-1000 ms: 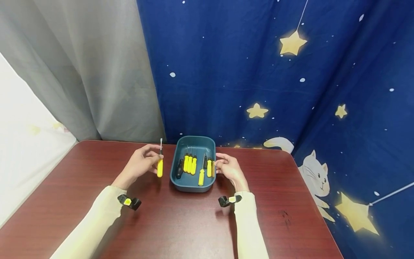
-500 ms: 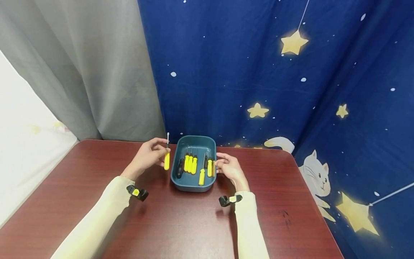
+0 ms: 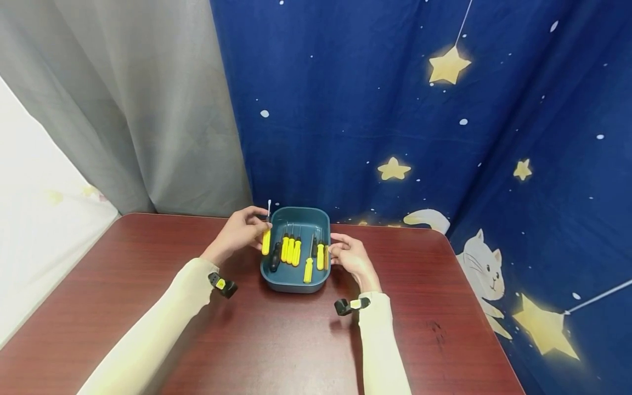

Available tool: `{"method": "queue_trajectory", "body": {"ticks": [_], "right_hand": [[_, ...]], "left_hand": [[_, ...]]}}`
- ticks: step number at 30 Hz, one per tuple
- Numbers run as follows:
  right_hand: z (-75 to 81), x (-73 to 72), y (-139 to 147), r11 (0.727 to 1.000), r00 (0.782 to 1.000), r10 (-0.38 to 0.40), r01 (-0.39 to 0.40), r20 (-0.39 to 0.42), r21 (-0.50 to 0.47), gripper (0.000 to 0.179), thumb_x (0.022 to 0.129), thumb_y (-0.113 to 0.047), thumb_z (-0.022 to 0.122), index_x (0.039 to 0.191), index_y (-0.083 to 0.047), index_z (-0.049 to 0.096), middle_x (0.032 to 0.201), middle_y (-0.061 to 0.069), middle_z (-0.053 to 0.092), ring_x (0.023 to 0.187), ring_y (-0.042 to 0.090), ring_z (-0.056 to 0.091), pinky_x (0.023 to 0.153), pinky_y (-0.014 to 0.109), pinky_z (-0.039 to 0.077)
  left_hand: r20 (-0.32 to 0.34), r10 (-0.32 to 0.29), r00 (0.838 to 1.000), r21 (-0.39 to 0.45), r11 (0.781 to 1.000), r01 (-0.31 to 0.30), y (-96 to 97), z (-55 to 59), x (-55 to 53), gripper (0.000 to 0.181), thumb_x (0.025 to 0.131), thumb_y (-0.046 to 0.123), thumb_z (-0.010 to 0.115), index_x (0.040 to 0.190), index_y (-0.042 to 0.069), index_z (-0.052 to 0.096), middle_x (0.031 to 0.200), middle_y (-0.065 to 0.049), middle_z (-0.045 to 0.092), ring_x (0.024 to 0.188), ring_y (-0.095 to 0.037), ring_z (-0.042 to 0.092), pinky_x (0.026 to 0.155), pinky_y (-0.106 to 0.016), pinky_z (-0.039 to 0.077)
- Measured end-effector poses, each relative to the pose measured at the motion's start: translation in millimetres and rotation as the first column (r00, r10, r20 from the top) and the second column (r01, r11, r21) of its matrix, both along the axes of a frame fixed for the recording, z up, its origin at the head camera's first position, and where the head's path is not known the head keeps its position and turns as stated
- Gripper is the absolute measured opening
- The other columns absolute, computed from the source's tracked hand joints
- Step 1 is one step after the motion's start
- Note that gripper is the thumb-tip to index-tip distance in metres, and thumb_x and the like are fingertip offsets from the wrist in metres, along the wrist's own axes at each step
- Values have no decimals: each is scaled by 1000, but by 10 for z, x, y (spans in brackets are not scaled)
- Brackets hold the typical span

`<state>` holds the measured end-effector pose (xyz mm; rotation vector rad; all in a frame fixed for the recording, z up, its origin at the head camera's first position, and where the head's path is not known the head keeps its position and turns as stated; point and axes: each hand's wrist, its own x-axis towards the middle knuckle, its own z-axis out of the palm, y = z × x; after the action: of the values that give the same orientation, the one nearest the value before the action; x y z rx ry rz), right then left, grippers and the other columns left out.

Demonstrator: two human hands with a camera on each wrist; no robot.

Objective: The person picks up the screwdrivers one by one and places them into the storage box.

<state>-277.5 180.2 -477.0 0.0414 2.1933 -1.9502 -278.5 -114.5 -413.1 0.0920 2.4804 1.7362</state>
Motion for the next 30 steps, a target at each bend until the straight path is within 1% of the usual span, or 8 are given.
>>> {"method": "queue_trajectory", "body": {"ticks": [5, 7, 12, 14, 19, 24, 30], "right_hand": [[0, 7, 0, 1000, 1000, 2, -2, 5, 5, 52, 94, 7, 57, 145, -2, 54, 106, 20, 69, 74, 14, 65, 70, 25, 60], [0, 8, 2, 1000, 1000, 2, -2, 4, 6, 52, 94, 7, 56, 145, -2, 54, 106, 20, 69, 75, 14, 65, 70, 25, 59], [0, 13, 10, 1000, 1000, 2, -2, 0, -2, 52, 93, 8, 56, 145, 0, 54, 105, 20, 69, 75, 14, 64, 69, 24, 59], [-2, 12, 16, 1000, 1000, 5, -5, -2, -6, 53, 93, 8, 56, 145, 0, 53, 105, 21, 68, 75, 14, 64, 69, 23, 59], [-6, 3, 20, 1000, 1000, 1, -1, -1, -8, 53, 93, 9, 56, 145, 1, 53, 105, 20, 68, 75, 14, 64, 69, 23, 59], [-2, -1, 12, 1000, 1000, 3, -3, -8, -6, 52, 93, 8, 56, 145, 0, 54, 103, 19, 68, 75, 15, 63, 69, 24, 59], [-7, 1, 27, 1000, 1000, 4, -4, -14, -7, 52, 93, 8, 57, 145, 1, 53, 103, 19, 68, 75, 15, 63, 68, 23, 58]], "left_hand": [[-12, -18, 1000, -35, 999, 17, 64, -8, -65, 40, 96, 14, 69, 134, 6, 57, 95, -16, 72, 59, -19, 68, 66, -49, 64], [-11, -21, 1000, -48, 999, 21, 94, -7, -93, 40, 96, 15, 69, 133, 6, 57, 94, -15, 71, 60, -20, 68, 67, -50, 64], [5, -29, 1000, -86, 996, 29, 171, -1, -151, 38, 96, 15, 69, 132, 7, 57, 93, -15, 69, 61, -21, 69, 59, -38, 64], [10, -35, 999, -101, 994, 36, 205, 2, -170, 39, 97, 15, 69, 133, 7, 57, 94, -15, 68, 61, -21, 69, 58, -36, 63], [12, -53, 999, -138, 989, 54, 307, -1, -228, 41, 97, 15, 68, 135, 4, 56, 93, -15, 67, 61, -22, 69, 58, -35, 63], [23, -57, 998, -178, 982, 60, 400, -1, -284, 40, 98, 14, 67, 134, 3, 56, 91, -15, 66, 60, -21, 69, 57, -33, 63], [36, -70, 997, -254, 964, 77, 523, 25, -325, 35, 98, 14, 67, 130, 4, 57, 90, -14, 66, 63, -20, 69, 57, -30, 62]]}}
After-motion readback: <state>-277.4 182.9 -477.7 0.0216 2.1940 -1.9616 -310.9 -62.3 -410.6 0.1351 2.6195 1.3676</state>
